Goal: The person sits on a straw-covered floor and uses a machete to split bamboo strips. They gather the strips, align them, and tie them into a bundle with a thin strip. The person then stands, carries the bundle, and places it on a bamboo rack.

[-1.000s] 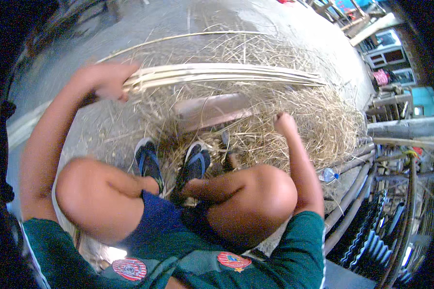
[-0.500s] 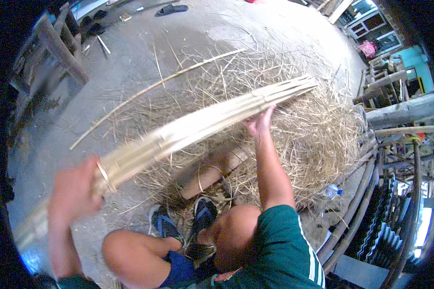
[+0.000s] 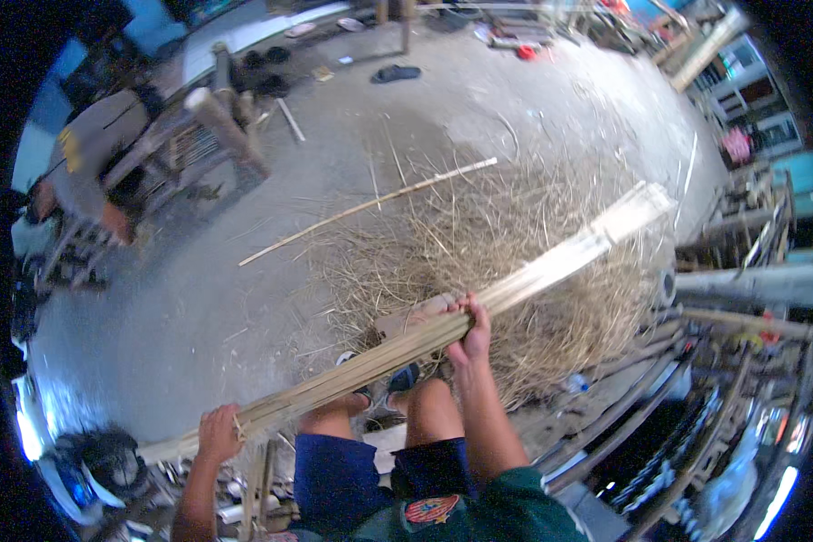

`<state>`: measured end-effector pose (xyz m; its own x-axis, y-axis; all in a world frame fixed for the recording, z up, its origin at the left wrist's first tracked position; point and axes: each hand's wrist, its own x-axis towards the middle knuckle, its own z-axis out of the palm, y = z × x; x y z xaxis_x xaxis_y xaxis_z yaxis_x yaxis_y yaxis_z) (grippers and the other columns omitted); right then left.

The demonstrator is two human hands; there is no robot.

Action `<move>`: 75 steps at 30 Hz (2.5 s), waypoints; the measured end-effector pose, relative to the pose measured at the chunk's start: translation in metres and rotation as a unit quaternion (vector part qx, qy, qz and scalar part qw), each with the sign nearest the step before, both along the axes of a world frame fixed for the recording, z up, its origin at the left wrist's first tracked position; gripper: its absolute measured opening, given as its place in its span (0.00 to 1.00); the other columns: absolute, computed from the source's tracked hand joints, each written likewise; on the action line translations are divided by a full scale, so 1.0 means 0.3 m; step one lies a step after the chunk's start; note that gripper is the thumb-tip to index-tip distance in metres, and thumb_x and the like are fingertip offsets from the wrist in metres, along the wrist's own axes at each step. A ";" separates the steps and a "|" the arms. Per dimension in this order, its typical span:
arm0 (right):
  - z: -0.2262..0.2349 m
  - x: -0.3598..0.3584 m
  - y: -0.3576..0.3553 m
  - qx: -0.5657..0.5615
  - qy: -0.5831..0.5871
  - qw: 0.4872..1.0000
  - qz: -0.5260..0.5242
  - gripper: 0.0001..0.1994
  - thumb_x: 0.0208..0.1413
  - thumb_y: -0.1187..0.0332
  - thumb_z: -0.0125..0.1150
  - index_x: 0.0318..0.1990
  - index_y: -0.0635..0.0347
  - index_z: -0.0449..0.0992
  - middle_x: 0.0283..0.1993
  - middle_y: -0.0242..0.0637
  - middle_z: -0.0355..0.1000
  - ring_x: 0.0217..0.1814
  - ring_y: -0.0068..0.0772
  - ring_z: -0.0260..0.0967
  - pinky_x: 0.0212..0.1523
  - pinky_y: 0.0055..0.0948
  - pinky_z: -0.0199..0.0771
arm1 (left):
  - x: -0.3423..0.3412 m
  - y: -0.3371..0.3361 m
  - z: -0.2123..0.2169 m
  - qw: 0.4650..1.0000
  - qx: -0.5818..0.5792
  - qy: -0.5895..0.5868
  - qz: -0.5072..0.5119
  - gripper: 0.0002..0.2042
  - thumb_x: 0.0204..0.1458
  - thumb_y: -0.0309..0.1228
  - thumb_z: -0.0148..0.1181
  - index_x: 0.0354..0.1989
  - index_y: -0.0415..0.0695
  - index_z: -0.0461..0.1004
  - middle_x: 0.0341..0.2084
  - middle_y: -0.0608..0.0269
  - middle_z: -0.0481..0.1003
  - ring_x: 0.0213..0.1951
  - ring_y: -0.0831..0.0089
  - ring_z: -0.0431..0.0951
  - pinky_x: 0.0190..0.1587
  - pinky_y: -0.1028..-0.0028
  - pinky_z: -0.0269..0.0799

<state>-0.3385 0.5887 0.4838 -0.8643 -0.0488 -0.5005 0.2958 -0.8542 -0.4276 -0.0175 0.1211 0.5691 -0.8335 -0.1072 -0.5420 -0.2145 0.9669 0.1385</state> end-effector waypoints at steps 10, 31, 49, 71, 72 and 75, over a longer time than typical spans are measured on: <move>0.736 0.291 -0.178 0.088 -0.060 0.994 0.035 0.12 0.64 0.70 0.58 0.53 0.50 0.69 0.40 0.30 0.73 0.49 0.31 0.73 0.57 0.37 0.75 | -0.544 0.547 0.461 0.945 0.235 0.214 -0.079 0.55 0.36 0.53 0.76 0.75 0.56 0.52 0.70 0.46 0.57 0.71 0.41 0.55 0.71 0.45 0.49; 1.798 0.157 0.227 0.136 0.483 0.862 0.075 0.43 0.59 0.46 0.63 0.75 0.59 0.52 0.64 0.53 0.68 0.65 0.55 0.67 0.77 0.59 0.47 | -0.575 0.644 0.516 0.865 0.375 0.324 -0.076 0.27 0.42 0.31 0.69 0.55 0.52 0.70 0.40 0.61 0.78 0.47 0.57 0.79 0.51 0.55 0.73; 1.751 0.233 0.035 0.345 0.411 0.843 -0.034 0.22 0.57 0.68 0.64 0.57 0.48 0.64 0.39 0.32 0.64 0.46 0.34 0.64 0.62 0.50 0.61 | -0.885 0.943 0.446 0.742 0.457 0.490 -0.027 0.26 0.39 0.30 0.70 0.50 0.48 0.69 0.47 0.57 0.73 0.54 0.51 0.73 0.59 0.52 0.65; 1.824 0.204 0.507 0.446 0.369 0.797 -0.171 0.23 0.59 0.65 0.62 0.60 0.57 0.64 0.43 0.41 0.71 0.45 0.36 0.68 0.59 0.52 0.69 | -1.086 1.306 0.641 0.779 0.458 0.403 -0.145 0.18 0.39 0.35 0.68 0.41 0.49 0.74 0.34 0.60 0.77 0.41 0.58 0.79 0.48 0.57 0.70; 1.768 0.188 0.492 0.416 0.361 0.823 -0.140 0.23 0.59 0.66 0.62 0.61 0.55 0.64 0.43 0.40 0.70 0.45 0.36 0.68 0.60 0.52 0.68 | -1.084 1.304 0.595 0.792 0.451 0.390 -0.134 0.19 0.38 0.34 0.68 0.41 0.50 0.74 0.35 0.60 0.77 0.42 0.58 0.79 0.49 0.58 0.69; 1.732 0.185 0.511 0.419 0.365 0.817 -0.152 0.20 0.59 0.70 0.62 0.58 0.52 0.65 0.42 0.36 0.66 0.47 0.34 0.65 0.61 0.49 0.65 | -1.131 1.428 0.505 0.781 0.462 0.406 -0.106 0.20 0.38 0.30 0.68 0.43 0.50 0.73 0.38 0.60 0.76 0.47 0.58 0.76 0.53 0.58 0.65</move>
<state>-0.2830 0.7420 1.0033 -0.8567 0.3190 0.4055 -0.4696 -0.1569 -0.8688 -0.3569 0.5494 0.7206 -0.8891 0.2038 0.4099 0.4577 0.3748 0.8063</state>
